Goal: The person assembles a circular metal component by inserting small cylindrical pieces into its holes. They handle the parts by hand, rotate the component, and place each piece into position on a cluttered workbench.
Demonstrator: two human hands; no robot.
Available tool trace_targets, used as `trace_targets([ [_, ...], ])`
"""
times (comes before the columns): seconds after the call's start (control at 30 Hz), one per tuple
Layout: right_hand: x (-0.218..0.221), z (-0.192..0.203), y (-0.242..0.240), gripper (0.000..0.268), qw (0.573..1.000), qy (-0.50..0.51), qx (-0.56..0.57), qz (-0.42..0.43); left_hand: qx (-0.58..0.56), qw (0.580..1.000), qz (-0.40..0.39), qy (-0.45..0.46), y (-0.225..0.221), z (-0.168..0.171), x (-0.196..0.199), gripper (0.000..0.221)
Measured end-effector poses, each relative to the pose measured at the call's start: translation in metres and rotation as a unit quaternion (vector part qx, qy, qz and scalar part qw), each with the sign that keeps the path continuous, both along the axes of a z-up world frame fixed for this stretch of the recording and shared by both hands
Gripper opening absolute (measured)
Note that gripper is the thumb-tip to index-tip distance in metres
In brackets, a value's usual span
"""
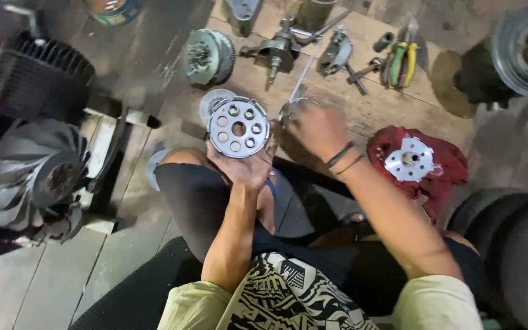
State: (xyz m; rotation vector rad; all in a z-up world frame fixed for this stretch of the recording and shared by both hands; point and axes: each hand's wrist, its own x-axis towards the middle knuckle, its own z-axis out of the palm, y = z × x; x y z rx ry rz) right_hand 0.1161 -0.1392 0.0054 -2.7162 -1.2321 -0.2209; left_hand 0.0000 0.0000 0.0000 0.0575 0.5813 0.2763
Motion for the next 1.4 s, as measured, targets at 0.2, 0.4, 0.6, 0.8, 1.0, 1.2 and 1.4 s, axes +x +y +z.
trace_targets([
  [0.2, 0.008, 0.084, -0.055, 0.028, 0.992, 0.012, 0.129, -0.003, -0.044, 0.995, -0.094, 0.007, -0.055, -0.003, 0.022, 0.07],
  [0.4, -0.015, 0.098, -0.046, 0.019, 0.989, -0.069, 0.111, 0.074, -0.095, 0.978, -0.167, -0.084, -0.096, -0.036, 0.016, 0.076],
  [0.6, -0.014, 0.094, -0.041, 0.012, 0.988, -0.1, 0.084, 0.079, -0.073, 0.975, -0.199, -0.072, -0.107, -0.037, 0.014, 0.083],
  [0.8, -0.011, 0.089, -0.037, 0.013, 0.987, -0.117, 0.07, 0.083, -0.068, 0.973, -0.194, -0.108, -0.105, -0.055, 0.013, 0.085],
  [1.0, -0.01, 0.088, -0.036, 0.014, 0.989, -0.119, 0.045, 0.078, -0.063, 0.973, -0.192, -0.111, -0.104, -0.059, 0.01, 0.086],
  [1.2, -0.01, 0.097, -0.034, 0.018, 0.995, -0.047, 0.055, 0.07, -0.069, 0.968, -0.191, -0.145, -0.102, -0.058, 0.009, 0.087],
  [1.4, 0.052, 0.025, -0.032, 0.015, 0.972, 0.1, 0.208, -0.033, -0.086, 0.982, -0.145, -0.082, -0.075, -0.027, 0.006, 0.08],
])
